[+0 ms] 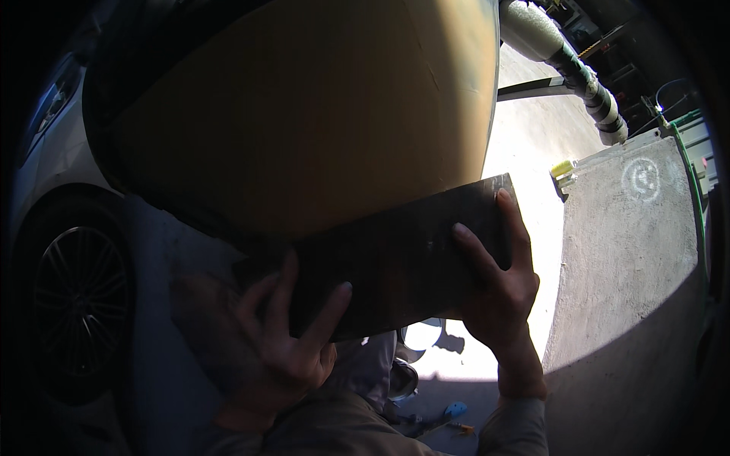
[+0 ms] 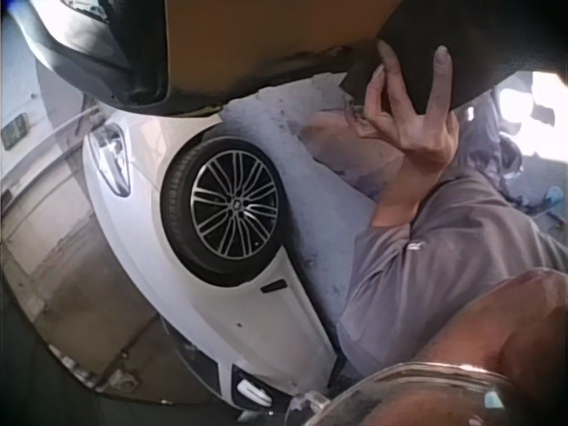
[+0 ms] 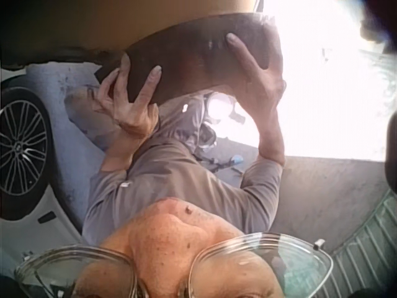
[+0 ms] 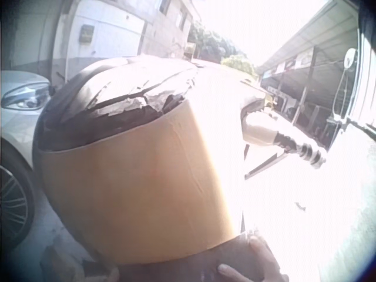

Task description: The person applies body filler to a car bumper using a metal spreader, then sands the area with sandpaper. The person repeatedly applies filler and sands the surface to smooth it.

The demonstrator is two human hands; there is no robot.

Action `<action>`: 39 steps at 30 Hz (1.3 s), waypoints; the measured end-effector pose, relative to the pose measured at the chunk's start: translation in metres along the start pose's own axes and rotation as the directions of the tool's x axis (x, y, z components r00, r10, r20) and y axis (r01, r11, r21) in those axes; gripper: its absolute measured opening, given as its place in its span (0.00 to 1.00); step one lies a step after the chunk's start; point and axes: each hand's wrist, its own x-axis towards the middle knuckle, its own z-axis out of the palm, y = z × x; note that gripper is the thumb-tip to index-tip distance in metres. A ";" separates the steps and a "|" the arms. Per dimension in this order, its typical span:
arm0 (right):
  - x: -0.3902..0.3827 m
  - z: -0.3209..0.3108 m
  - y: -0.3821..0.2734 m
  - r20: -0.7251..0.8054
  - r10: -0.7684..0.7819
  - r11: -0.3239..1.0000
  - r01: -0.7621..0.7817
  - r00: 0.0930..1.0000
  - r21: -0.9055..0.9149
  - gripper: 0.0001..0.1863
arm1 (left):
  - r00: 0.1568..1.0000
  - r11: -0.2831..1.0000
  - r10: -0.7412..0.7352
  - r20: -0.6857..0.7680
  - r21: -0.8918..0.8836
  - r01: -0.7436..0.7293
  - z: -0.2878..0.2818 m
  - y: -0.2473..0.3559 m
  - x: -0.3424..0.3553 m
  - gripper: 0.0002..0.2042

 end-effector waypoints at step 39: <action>0.083 -0.002 0.010 -0.150 -0.163 0.986 0.165 0.975 -0.001 0.48 | 0.928 0.997 0.029 -0.372 0.083 0.002 -0.024 -0.042 0.066 0.19</action>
